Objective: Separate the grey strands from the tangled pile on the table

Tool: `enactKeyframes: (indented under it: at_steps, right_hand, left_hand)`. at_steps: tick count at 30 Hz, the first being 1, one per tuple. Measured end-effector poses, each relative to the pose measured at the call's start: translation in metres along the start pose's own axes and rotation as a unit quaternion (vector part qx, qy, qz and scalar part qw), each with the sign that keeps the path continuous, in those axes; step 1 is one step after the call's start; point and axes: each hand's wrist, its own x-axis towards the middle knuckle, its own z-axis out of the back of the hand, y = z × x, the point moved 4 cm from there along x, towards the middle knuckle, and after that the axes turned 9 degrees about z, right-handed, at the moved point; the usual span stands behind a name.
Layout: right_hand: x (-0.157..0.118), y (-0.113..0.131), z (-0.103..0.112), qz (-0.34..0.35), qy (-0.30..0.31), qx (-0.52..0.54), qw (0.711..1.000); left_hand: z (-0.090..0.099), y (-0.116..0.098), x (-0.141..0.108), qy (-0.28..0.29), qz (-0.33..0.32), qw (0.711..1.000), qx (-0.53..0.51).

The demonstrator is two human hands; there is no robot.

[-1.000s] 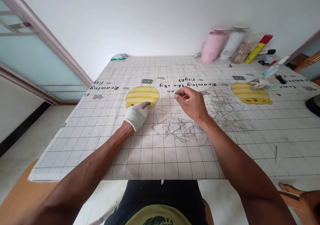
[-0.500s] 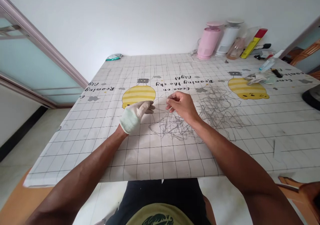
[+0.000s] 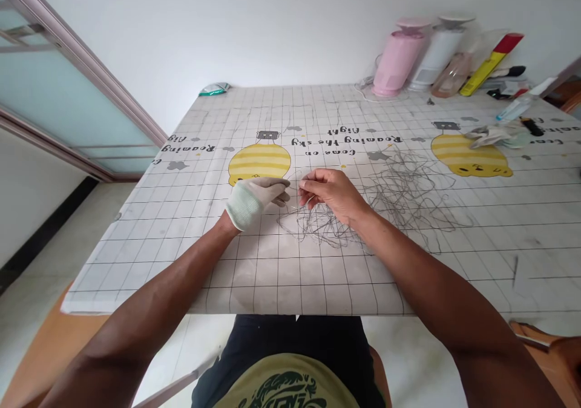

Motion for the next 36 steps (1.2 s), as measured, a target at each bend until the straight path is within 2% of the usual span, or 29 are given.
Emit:
enactKeyframes:
  at_steps: [6,13,15,17,20,25,28,33,36]
  right_hand:
    - [0.001,0.004,0.001,0.012,0.025,0.028,0.999]
    - [0.0,0.005,-0.001,0.016,0.056,0.065,0.996]
    - [-0.001,0.004,-0.002,0.014,0.064,0.066,0.996]
    - [-0.001,0.004,-0.003,0.011,0.068,0.059,0.996]
    - [-0.002,0.003,-0.005,0.018,0.063,0.023,0.998]
    - [-0.008,0.005,-0.013,0.059,0.028,-0.093,0.994]
    - [-0.012,0.007,-0.021,0.076,0.02,-0.156,0.985]
    - [-0.015,0.009,-0.03,0.082,0.01,-0.18,0.98]
    - [-0.017,0.011,-0.032,0.081,0.025,-0.173,0.981]
  left_hand:
    - [0.0,-0.007,-0.008,0.01,0.02,0.999,-0.039]
    - [-0.004,-0.004,-0.007,0.0,-0.012,0.999,0.052]
    - [-0.004,-0.004,-0.005,-0.033,-0.033,0.994,0.099]
    - [0.001,-0.006,-0.005,-0.092,-0.06,0.985,0.133]
    - [0.008,-0.008,-0.005,-0.144,-0.075,0.978,0.132]
    - [0.006,-0.006,-0.009,-0.085,-0.012,0.996,0.026]
    - [-0.002,-0.007,-0.011,-0.049,-0.006,0.999,0.008]
    - [-0.009,-0.007,-0.008,-0.014,-0.022,1.0,0.002]
    - [-0.008,-0.005,-0.004,-0.001,-0.023,1.0,-0.004]
